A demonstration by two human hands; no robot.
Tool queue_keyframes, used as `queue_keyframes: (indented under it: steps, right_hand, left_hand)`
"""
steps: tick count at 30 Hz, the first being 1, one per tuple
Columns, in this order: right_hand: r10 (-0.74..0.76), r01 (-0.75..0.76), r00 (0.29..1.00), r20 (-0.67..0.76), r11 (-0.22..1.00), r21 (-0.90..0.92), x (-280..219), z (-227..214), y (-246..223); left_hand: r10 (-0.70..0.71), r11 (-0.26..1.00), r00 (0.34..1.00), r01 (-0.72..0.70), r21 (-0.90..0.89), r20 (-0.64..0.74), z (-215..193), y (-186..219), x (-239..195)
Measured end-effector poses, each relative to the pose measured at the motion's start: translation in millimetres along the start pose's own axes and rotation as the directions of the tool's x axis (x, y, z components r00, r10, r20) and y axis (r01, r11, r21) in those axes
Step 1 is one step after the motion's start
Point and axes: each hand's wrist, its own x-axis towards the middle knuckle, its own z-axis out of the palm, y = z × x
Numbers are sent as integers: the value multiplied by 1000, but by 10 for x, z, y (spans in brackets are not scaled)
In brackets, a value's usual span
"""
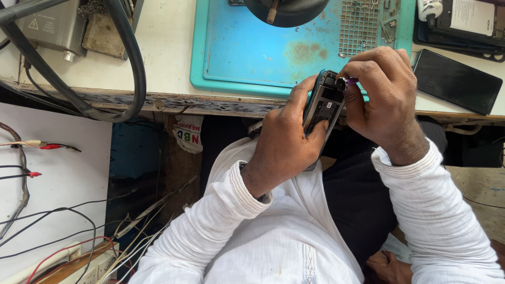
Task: The person uses a small purple-handled tool to scrape and clean the interior frame of a disassembled mobile phone. They repeatedly work along the edges and around internal components, removing residue from the metal chassis.
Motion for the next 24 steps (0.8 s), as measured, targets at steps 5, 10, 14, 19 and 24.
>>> queue_keyframes:
  steps: [5,10,14,19,24]
  right_hand:
    - [-33,33,999,5,990,-135,82,-23,-105]
    - [20,-19,1000,24,998,-60,75,-86,-141]
    - [204,-220,975,91,951,218,57,-145,-38]
    - [339,-458,882,327,780,427,94,-197,127]
    - [332,-531,841,427,656,537,165,-207,210]
  left_hand:
    - [14,1000,1000,-14,22,-3,18,-18,-5]
    - [-8,999,1000,8,48,11,-12,-17,11]
    - [-83,996,995,83,-9,56,-54,-19,27]
    - [-121,985,984,135,-109,129,-62,-79,60]
    - [-149,975,974,173,-139,171,-48,-130,72]
